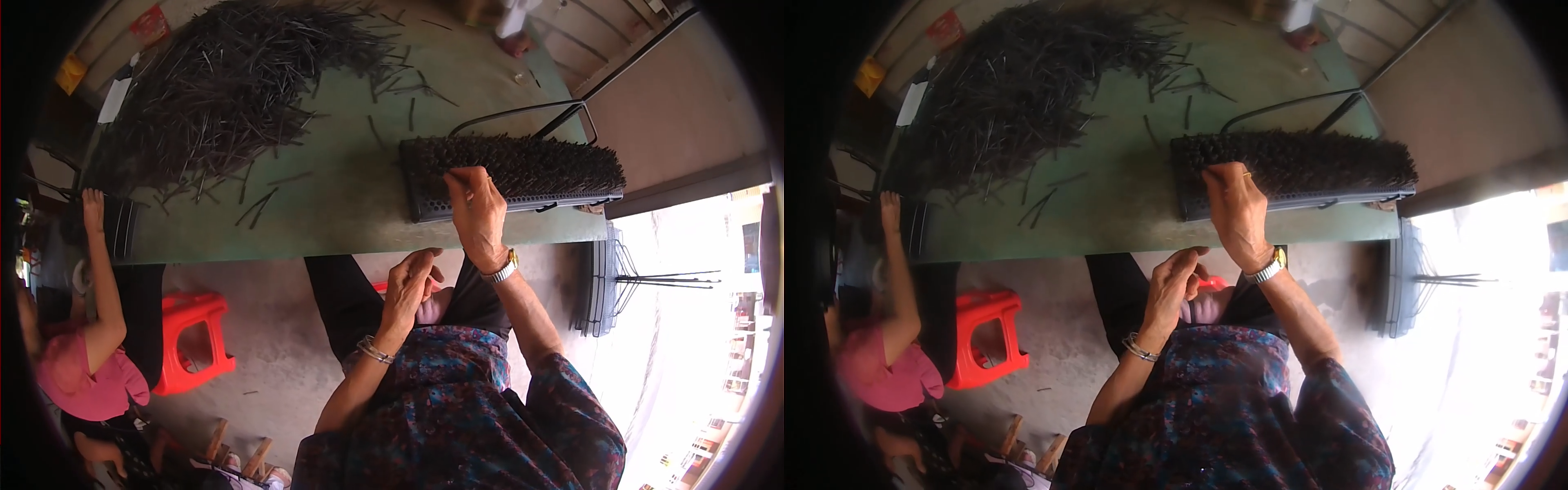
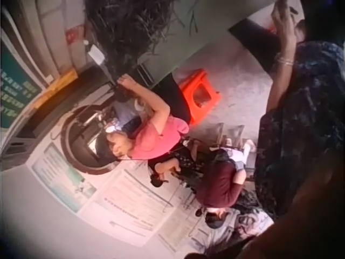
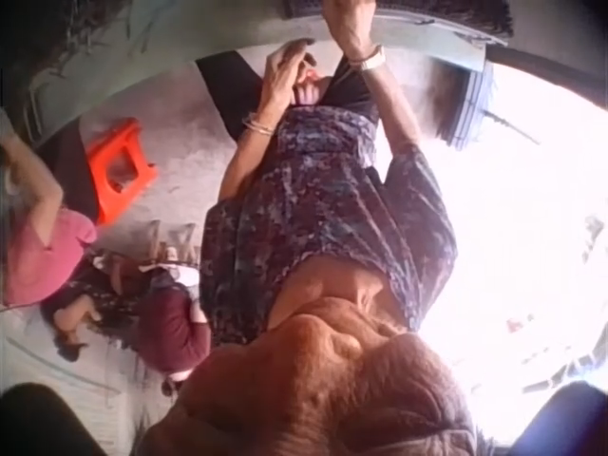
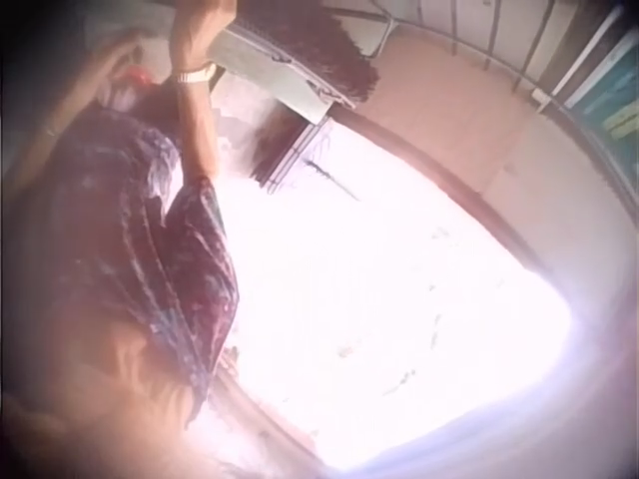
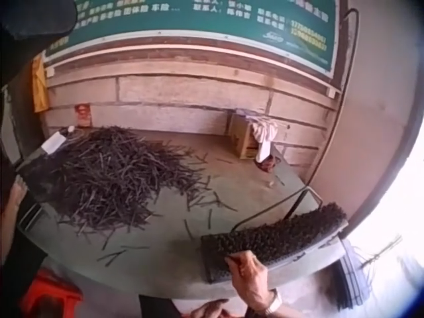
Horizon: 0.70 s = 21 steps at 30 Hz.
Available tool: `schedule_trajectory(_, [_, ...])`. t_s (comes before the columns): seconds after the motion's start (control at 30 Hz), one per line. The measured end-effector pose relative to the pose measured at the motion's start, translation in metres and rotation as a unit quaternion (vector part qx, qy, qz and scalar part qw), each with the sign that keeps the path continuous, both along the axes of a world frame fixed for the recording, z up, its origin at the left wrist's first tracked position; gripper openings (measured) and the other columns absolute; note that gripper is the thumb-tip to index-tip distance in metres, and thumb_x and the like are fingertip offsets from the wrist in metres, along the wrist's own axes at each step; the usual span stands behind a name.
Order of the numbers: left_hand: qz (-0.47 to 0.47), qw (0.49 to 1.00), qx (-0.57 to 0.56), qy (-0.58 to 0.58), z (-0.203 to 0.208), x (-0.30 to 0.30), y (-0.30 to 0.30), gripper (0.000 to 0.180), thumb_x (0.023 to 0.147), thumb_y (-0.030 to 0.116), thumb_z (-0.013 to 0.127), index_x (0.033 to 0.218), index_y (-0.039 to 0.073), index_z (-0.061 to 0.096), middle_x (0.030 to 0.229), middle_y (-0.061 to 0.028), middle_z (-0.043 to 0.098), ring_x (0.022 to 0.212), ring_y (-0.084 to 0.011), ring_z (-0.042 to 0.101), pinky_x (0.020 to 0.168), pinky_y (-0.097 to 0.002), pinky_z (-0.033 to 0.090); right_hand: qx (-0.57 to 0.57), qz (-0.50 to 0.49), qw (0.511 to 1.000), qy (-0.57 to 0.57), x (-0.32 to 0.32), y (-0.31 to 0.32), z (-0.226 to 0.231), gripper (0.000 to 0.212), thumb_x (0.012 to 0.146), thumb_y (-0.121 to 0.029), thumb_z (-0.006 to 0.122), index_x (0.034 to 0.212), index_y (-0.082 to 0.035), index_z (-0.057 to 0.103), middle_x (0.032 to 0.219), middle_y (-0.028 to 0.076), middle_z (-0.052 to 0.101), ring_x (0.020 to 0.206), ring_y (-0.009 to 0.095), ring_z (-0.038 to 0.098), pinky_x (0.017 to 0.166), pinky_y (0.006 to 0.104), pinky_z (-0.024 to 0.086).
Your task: Manually inserting thin metal rods into holes in a brush base to assemble a large brush.
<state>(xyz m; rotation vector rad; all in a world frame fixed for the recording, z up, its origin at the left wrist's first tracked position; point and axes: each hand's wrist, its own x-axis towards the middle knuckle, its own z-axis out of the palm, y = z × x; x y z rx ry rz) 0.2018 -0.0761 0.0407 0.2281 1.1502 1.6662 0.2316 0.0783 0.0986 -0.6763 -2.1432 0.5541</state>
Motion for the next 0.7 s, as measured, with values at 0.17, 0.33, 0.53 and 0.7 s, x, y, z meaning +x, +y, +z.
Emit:
schedule_trajectory(0.17, [0.001, 1.0, -0.014, 0.003, -0.006, -0.004, -0.005, 0.034, 0.101, 0.031, 0.053, 0.113, 0.001, 0.065, 0.073, -0.0005, 0.06, 0.051, 0.0001, 0.039, 0.046, -0.0175, 0.03, 0.009, 0.019, 1.0, 0.003, -0.003, 0.0, -0.003, 0.012, 0.087, -0.006, 0.068, 0.098, -0.005, 0.062, 0.077, 0.008, 0.063, 0.067, 0.019, 0.062, 0.06, 0.0306, 0.049])
schedule_trajectory(0.33, [0.004, 1.0, -0.024, 0.018, -0.007, -0.012, -0.008, 0.034, 0.1, 0.032, 0.055, 0.111, 0.001, 0.065, 0.072, 0.0008, 0.058, 0.052, 0.0005, 0.039, 0.046, -0.0175, 0.029, 0.063, 0.016, 0.997, -0.041, -0.009, 0.0, -0.003, 0.01, 0.085, -0.007, 0.07, 0.093, -0.006, 0.064, 0.086, 0.007, 0.061, 0.069, 0.024, 0.062, 0.06, 0.0334, 0.05])
schedule_trajectory(0.53, [0.045, 0.992, -0.057, 0.101, -0.01, -0.043, -0.017, 0.028, 0.1, 0.027, 0.057, 0.107, 0.002, 0.068, 0.071, 0.0014, 0.059, 0.054, 0.0005, 0.039, 0.048, -0.017, 0.028, 0.137, 0.02, 0.985, -0.105, -0.011, 0.001, 0.005, 0.011, 0.081, -0.01, 0.073, 0.089, -0.01, 0.065, 0.095, 0.006, 0.057, 0.076, 0.025, 0.062, 0.063, 0.0365, 0.051])
schedule_trajectory(0.7, [0.183, 0.866, -0.166, 0.435, -0.035, -0.108, -0.017, 0.027, 0.095, 0.027, 0.063, 0.103, 0.001, 0.067, 0.073, -0.0012, 0.059, 0.06, -0.0101, 0.047, 0.058, -0.028, 0.041, 0.185, 0.02, 0.974, -0.128, -0.012, 0.008, 0.007, 0.015, 0.082, -0.014, 0.073, 0.087, -0.01, 0.06, 0.088, 0.005, 0.054, 0.07, 0.026, 0.058, 0.061, 0.0371, 0.048])
